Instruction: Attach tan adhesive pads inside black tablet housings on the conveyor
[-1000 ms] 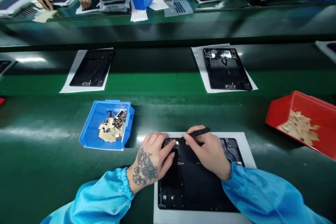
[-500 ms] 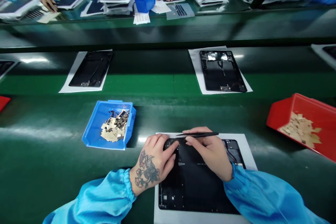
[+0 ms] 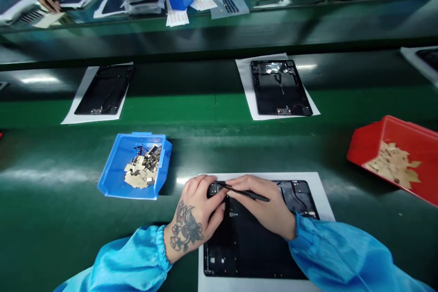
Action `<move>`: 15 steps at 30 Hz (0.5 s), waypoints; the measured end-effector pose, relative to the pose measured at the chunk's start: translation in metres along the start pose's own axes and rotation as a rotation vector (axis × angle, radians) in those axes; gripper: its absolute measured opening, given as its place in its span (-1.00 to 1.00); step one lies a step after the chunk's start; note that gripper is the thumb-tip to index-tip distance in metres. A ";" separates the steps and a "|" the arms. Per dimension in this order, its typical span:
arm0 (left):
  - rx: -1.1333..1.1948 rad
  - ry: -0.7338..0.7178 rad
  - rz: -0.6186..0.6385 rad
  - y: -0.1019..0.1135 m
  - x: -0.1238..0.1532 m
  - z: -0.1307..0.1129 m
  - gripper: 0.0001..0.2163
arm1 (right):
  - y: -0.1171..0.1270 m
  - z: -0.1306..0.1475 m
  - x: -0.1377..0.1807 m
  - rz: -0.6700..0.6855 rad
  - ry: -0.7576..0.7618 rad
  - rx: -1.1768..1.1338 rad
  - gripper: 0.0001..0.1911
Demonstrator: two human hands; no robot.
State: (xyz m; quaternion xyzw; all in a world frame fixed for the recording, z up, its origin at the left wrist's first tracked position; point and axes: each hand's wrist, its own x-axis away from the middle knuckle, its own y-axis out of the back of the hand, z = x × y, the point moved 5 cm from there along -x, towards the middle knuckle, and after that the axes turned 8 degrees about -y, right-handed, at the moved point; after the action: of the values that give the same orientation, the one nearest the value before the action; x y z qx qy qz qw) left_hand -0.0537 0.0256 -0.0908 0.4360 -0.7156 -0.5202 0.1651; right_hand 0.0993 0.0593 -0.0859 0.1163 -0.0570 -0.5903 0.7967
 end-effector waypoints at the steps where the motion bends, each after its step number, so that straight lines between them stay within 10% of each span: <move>1: 0.001 -0.001 -0.002 0.000 0.000 0.000 -0.71 | 0.000 0.000 0.001 0.012 0.028 0.025 -0.93; 8: 0.019 0.001 -0.006 -0.002 -0.001 0.001 -0.76 | -0.007 0.006 0.010 0.141 0.241 0.268 -0.81; 15: 0.096 0.036 -0.007 0.001 0.000 0.003 -0.67 | 0.013 -0.015 -0.004 -0.165 -0.312 -0.163 -0.81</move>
State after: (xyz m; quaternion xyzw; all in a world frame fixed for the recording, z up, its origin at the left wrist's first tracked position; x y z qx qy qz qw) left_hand -0.0563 0.0273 -0.0909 0.4552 -0.7350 -0.4780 0.1553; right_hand 0.1135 0.0680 -0.0969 -0.0373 -0.1221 -0.6670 0.7340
